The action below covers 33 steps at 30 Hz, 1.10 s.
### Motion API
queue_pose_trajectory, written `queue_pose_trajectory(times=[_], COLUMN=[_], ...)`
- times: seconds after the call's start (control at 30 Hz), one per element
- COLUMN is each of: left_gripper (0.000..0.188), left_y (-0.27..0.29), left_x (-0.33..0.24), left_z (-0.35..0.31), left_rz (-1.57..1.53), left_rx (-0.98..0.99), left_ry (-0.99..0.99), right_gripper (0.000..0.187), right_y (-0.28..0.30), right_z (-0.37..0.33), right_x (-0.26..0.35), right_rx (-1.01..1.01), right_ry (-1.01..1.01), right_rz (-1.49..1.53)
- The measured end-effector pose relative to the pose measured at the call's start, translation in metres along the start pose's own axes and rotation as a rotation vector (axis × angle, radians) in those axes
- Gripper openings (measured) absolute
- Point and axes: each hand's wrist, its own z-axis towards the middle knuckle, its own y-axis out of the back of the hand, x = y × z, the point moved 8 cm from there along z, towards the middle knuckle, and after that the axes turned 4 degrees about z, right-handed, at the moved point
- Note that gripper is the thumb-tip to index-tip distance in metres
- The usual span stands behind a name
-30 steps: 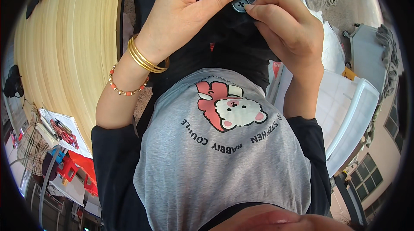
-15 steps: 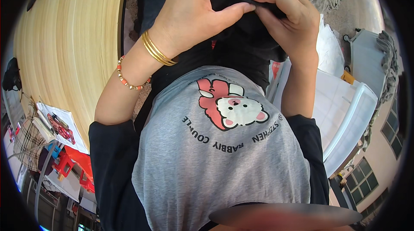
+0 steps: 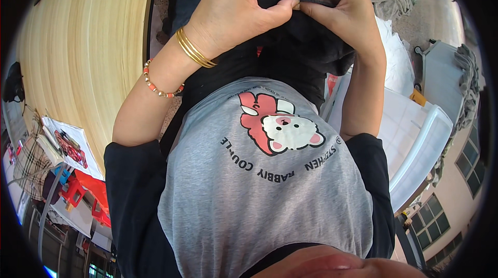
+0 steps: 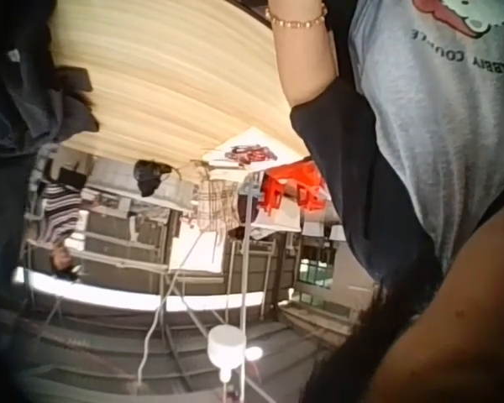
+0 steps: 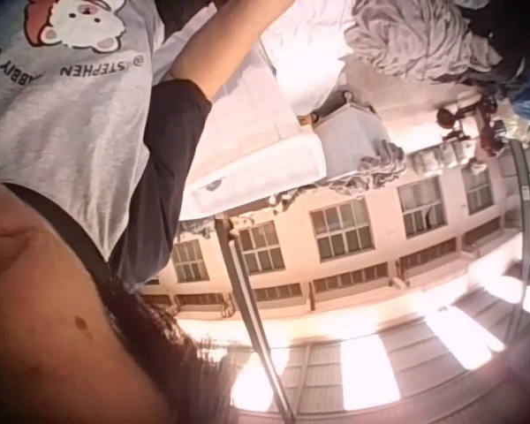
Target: Buttoning garments in a garment factory.
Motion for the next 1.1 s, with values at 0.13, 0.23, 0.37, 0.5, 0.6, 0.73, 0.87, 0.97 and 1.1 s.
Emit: queue_pose_trajectory(times=[0.13, 0.23, 0.37, 0.5, 0.6, 0.73, 0.87, 0.97, 1.1], left_gripper=[0.027, 0.025, 0.021, 0.018, 0.014, 0.015, 0.018, 0.016, 0.01], left_y=[-0.002, -0.001, -0.003, -0.005, -0.008, -0.014, -0.009, -0.002, 0.003], left_x=[-0.006, -0.008, -0.006, -0.008, -0.013, 0.001, -0.022, -0.014, 0.002], left_z=[0.001, 0.001, 0.004, 0.002, 0.002, 0.0, -0.007, 0.002, 0.01], left_rz=[0.046, 0.1, 0.091, 0.132, 0.151, 0.184, 0.272, 0.352, 0.191], left_rx=[0.024, 0.012, 0.013, -0.004, -0.003, -0.012, -0.229, -0.132, -0.015], left_ry=[-0.05, -0.069, -0.006, -0.019, -0.112, -0.148, -0.5, -0.254, -0.024], right_gripper=[0.033, 0.027, 0.024, 0.022, 0.021, 0.019, 0.02, 0.024, 0.018], right_y=[0.001, 0.003, 0.006, 0.006, 0.002, -0.003, -0.001, 0.004, -0.005], right_z=[-0.004, -0.006, -0.01, -0.014, -0.013, -0.019, -0.038, -0.061, -0.083], right_x=[-0.011, -0.035, -0.041, -0.042, -0.025, -0.03, -0.027, -0.043, -0.069], right_rx=[0.065, -0.105, -0.179, -0.197, -0.185, -0.225, -0.277, -0.144, 0.055], right_ry=[0.666, -0.116, -0.106, -0.123, 0.708, -0.041, -0.071, -0.062, -0.162], right_rz=[0.638, 0.161, 0.201, 0.087, 0.614, 0.026, 0.088, -0.029, 0.015])
